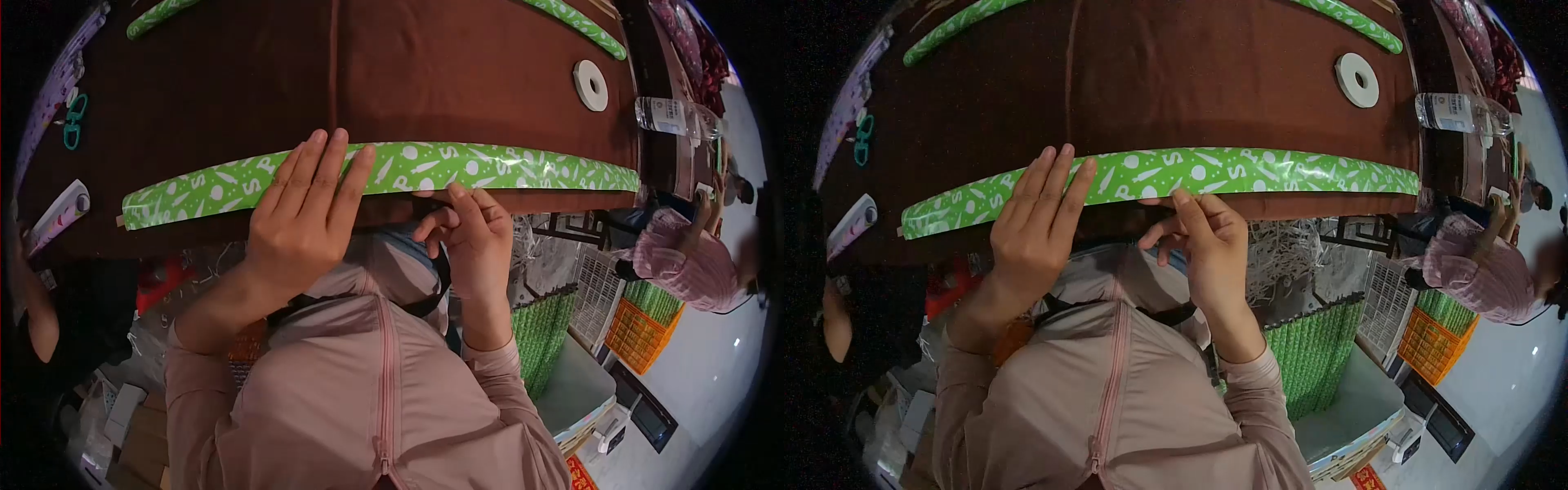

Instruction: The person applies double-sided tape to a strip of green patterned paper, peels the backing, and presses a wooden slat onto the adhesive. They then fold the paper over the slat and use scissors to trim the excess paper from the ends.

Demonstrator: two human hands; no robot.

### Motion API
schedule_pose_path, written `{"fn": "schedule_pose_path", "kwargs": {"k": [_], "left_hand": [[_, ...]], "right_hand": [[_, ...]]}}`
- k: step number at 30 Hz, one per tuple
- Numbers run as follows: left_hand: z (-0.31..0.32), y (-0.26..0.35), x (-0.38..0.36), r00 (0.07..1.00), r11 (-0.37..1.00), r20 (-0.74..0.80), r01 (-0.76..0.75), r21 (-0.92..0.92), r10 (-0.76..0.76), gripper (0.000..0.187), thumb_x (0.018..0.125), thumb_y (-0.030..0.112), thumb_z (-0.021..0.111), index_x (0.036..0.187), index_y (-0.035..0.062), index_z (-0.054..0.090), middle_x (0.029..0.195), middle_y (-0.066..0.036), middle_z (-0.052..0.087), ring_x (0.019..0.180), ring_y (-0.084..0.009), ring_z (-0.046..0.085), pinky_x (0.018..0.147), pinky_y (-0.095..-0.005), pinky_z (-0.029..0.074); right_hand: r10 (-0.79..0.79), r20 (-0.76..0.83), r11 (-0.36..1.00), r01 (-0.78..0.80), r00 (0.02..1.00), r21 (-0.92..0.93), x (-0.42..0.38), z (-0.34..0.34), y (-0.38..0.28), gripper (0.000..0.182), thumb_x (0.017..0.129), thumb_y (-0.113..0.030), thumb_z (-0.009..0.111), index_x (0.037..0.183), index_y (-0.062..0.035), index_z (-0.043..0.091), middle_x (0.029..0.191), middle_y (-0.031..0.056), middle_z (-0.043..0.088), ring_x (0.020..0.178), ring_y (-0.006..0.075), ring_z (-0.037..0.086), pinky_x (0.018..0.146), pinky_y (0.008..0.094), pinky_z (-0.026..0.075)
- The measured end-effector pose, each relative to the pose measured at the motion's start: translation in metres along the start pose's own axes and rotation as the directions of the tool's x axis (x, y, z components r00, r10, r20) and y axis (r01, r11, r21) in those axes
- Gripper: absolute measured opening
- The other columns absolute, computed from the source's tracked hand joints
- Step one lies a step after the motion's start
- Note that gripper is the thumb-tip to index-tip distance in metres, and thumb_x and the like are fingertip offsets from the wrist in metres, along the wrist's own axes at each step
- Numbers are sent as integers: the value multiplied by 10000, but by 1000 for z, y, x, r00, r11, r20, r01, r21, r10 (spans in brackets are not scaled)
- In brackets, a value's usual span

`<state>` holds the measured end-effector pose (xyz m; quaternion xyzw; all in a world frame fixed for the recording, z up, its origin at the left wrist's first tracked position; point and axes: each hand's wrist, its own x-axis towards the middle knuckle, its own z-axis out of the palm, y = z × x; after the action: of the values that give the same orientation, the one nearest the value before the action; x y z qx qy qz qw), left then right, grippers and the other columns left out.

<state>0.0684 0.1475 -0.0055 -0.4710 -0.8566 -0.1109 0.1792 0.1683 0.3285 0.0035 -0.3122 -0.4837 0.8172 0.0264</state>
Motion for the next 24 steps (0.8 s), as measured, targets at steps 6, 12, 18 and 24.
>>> {"fn": "schedule_pose_path", "kwargs": {"k": [6, 12, 18, 24], "left_hand": [[2, 2, -1, 999, 999, -43, 28, -41, -30, 360, 843, 24, 601, 1198, 13, 659, 1233, -178, 629, 1139, -338, 611, 881, -419, 555], [1, 4, -4, 999, 999, -33, 28, -23, -29, 333, 861, 40, 588, 1182, 21, 672, 1234, -174, 632, 1150, -333, 608, 899, -412, 551], [1, 4, -3, 999, 999, -41, 27, -23, -27, 331, 869, 45, 586, 1189, 30, 672, 1235, -183, 632, 1158, -334, 605, 920, -411, 543], [1, 2, -2, 999, 998, -38, 36, -46, -37, 324, 880, 36, 575, 1189, 31, 673, 1234, -183, 633, 1162, -336, 603, 930, -411, 539]], "right_hand": [[284, 172, 747, -330, 943, 577, -15, -3, -4, 436, 987, -213, 517, 1338, 40, 465, 1331, 169, 552, 841, 187, 672, 533, 260, 513], [167, -27, 936, -149, 986, 319, -29, 21, 3, 441, 985, -203, 508, 1343, 47, 447, 1326, 178, 557, 747, 207, 681, 495, 269, 543], [79, -158, 985, -52, 984, 167, -27, 30, 3, 357, 974, -161, 506, 1247, 69, 507, 1114, 234, 662, 488, 193, 617, 403, 264, 483], [49, -190, 978, -9, 981, 207, -28, 31, 9, 337, 982, -166, 485, 1246, 42, 511, 927, 209, 704, 367, 132, 481, 345, 240, 384]]}}
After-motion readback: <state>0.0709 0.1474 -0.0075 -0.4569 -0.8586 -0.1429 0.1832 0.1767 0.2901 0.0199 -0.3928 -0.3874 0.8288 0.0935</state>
